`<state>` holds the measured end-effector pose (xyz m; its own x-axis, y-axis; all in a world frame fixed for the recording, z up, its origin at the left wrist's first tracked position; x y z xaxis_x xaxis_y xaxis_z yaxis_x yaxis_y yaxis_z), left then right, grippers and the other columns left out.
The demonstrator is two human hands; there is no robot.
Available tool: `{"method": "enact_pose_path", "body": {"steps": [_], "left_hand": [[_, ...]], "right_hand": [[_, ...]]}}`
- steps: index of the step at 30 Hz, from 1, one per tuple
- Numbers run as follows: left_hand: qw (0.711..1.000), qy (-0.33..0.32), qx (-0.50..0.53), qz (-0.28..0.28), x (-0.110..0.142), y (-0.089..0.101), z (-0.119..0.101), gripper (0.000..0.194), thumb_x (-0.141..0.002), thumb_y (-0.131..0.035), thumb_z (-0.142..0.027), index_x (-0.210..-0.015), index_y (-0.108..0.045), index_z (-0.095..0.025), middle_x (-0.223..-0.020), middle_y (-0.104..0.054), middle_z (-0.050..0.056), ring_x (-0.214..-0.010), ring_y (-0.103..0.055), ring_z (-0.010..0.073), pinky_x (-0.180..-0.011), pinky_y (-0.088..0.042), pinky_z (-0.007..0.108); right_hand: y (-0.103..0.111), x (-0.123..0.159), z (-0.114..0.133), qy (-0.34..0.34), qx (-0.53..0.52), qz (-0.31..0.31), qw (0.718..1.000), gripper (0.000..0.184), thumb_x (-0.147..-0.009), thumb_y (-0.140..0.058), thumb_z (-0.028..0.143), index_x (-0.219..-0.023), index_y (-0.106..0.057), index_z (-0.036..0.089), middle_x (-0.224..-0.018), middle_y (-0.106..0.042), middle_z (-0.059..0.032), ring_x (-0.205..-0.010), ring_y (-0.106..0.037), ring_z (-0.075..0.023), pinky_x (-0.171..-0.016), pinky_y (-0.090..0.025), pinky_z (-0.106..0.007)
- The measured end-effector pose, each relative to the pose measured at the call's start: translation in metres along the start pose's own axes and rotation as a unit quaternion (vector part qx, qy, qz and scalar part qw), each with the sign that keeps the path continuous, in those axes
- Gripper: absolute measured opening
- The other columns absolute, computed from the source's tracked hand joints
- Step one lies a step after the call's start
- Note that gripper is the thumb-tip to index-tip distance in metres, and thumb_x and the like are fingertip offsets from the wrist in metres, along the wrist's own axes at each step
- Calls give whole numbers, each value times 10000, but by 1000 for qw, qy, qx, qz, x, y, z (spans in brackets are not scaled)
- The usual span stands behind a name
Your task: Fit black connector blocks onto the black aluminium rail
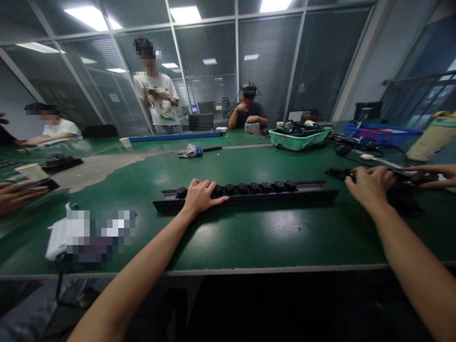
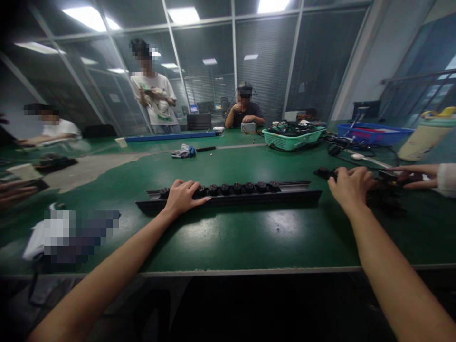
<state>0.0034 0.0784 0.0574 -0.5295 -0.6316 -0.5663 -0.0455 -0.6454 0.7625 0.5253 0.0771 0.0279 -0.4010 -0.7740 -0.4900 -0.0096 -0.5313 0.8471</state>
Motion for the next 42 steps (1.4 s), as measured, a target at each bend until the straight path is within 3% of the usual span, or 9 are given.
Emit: {"method": "enact_pose_path", "body": {"steps": [3, 6, 10, 24, 42], "left_hand": [[1000, 0, -1, 1, 0, 1, 0, 645, -867, -396, -764, -937, -667, -183, -868, -679, 100, -739, -592, 227, -829, -378, 410], [1000, 0, -6, 3, 0, 1, -1, 646, -866, -394, -766, -931, -665, -184, -859, -677, 97, -737, -593, 226, -825, -378, 405], [1000, -3, -11, 0, -1, 1, -1, 645, -870, -393, -763, -935, -665, -181, -856, -676, 96, -745, -597, 227, -820, -378, 400], [1000, -3, -11, -4, 0, 2, -1, 668, -868, -377, -772, -935, -666, -173, -843, -670, 96, -733, -589, 226, -821, -379, 403], [1000, 2, 1, -3, 0, 1, -1, 652, -865, -398, -765, -920, -669, -174, -831, -664, 95, -736, -595, 228, -823, -375, 406]], "right_hand": [[14, 18, 64, 132, -91, -28, 987, 456, -961, -332, 469, -1122, -646, 180, -1173, -563, -193, -1184, -471, -340, -995, -343, -481], [17, 47, 125, 265, -191, 16, 945, 426, -974, -313, 455, -1157, -621, 224, -1179, -617, -117, -1178, -519, -268, -1053, -348, -421], [11, 75, 162, 341, -236, 80, 906, 451, -968, -363, 500, -1246, -575, 215, -1243, -608, -115, -1208, -519, -260, -1072, -368, -422], [1, 65, 164, 278, -247, 19, 928, 351, -876, -540, 560, -941, -598, 220, -983, -632, -105, -952, -557, -288, -822, -450, -424], [-3, 60, 162, 228, -239, 4, 944, 255, -820, -612, 469, -809, -508, 237, -903, -601, -83, -890, -532, -267, -767, -415, -383]]}}
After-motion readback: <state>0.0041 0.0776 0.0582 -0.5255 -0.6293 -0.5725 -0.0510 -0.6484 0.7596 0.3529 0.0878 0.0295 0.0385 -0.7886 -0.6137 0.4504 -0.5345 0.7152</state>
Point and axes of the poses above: each hand's wrist, its own x-axis away from the middle knuckle, its own y-axis out of the back of the hand, z = x × y, the point moved 9 cm from there along -x, towards the middle knuckle
